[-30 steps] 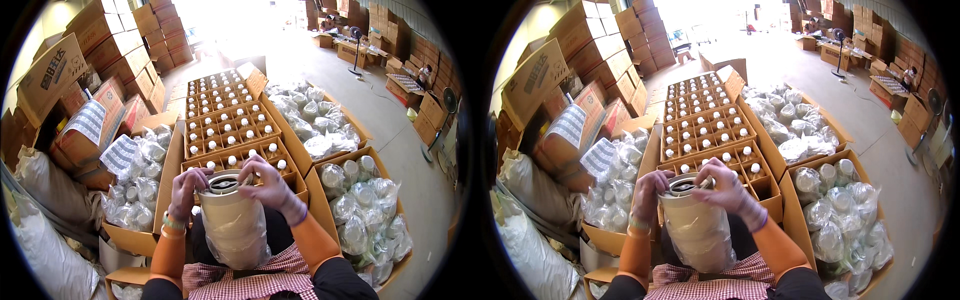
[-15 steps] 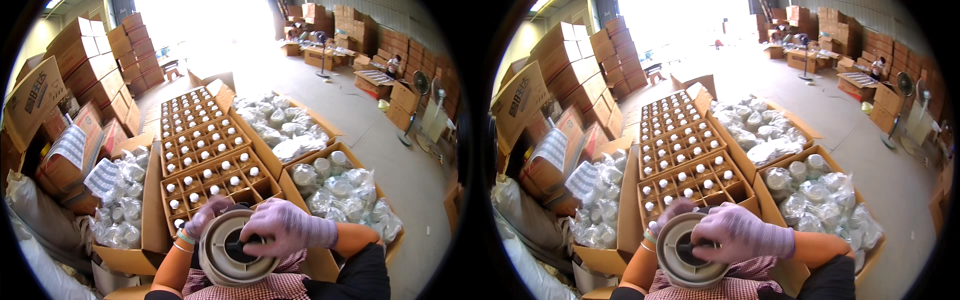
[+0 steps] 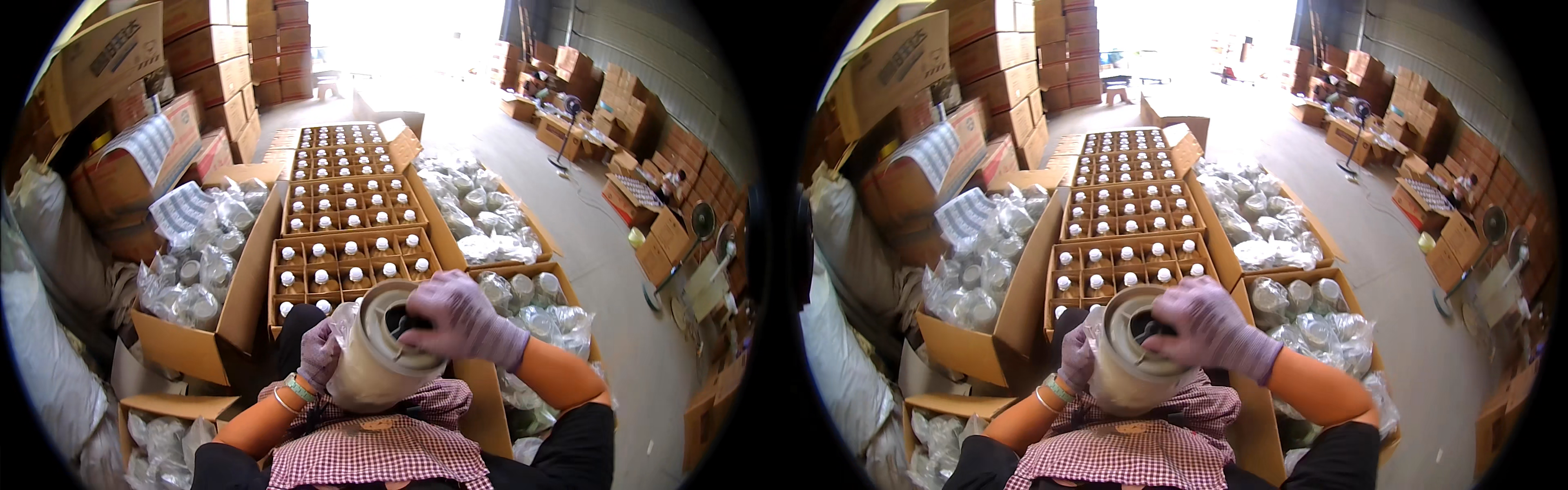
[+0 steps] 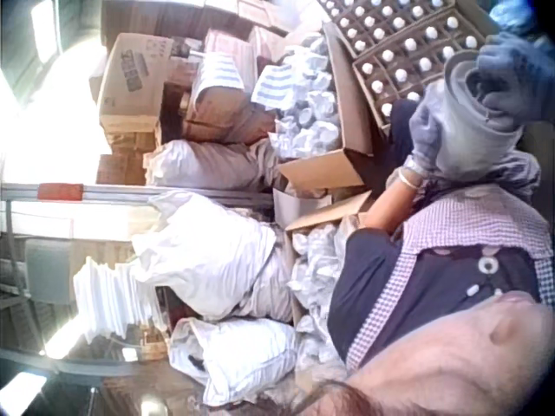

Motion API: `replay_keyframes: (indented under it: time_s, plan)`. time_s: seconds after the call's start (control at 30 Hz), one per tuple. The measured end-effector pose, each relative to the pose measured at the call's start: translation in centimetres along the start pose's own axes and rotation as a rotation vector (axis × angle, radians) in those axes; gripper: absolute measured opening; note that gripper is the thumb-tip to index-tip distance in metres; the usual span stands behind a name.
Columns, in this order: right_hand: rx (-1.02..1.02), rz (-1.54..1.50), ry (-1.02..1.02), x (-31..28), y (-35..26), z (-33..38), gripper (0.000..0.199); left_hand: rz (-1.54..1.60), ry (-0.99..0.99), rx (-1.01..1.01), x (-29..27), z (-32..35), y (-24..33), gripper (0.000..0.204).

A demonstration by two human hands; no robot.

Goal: The person assembles industrial canister components by inserting a cylindrical silver filter into a plastic housing, securing it with a locking cap, and placing the assembled unit into a plastic bag.

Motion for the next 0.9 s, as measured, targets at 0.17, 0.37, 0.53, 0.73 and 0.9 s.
replay_keyframes:
  time_s: [0.17,0.37,0.53,0.73,0.9]
  plan:
    - [0.339,-1.517,0.608,14.6,11.2,6.1,0.055,-0.554,0.116,0.139,-0.7,1.8,1.0,0.025]
    - [0.258,-1.805,0.778,17.8,6.0,1.2,0.025,-1.085,0.131,0.583,-1.0,4.8,9.9,0.017]
    - [-0.096,-1.781,0.831,2.8,0.4,-3.2,0.025,-0.527,0.314,0.81,-3.1,7.5,19.0,0.022]
    - [-0.544,-0.756,0.525,-5.7,-10.2,-6.2,0.023,-0.508,-0.346,0.528,4.2,2.3,23.4,0.06]
    - [-0.484,-0.8,0.636,-6.4,-7.9,-6.6,0.031,-0.714,-0.323,0.327,0.4,0.5,21.8,0.036]
Point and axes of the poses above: each hand's wrist, its own z-axis away from the middle knuckle, its own x-axis out of the palm, y = z × x, the point moved 8 cm from there along -z, towards the middle knuckle, and after that the axes turned 3 degrees about -y, right-handed, at the moved point
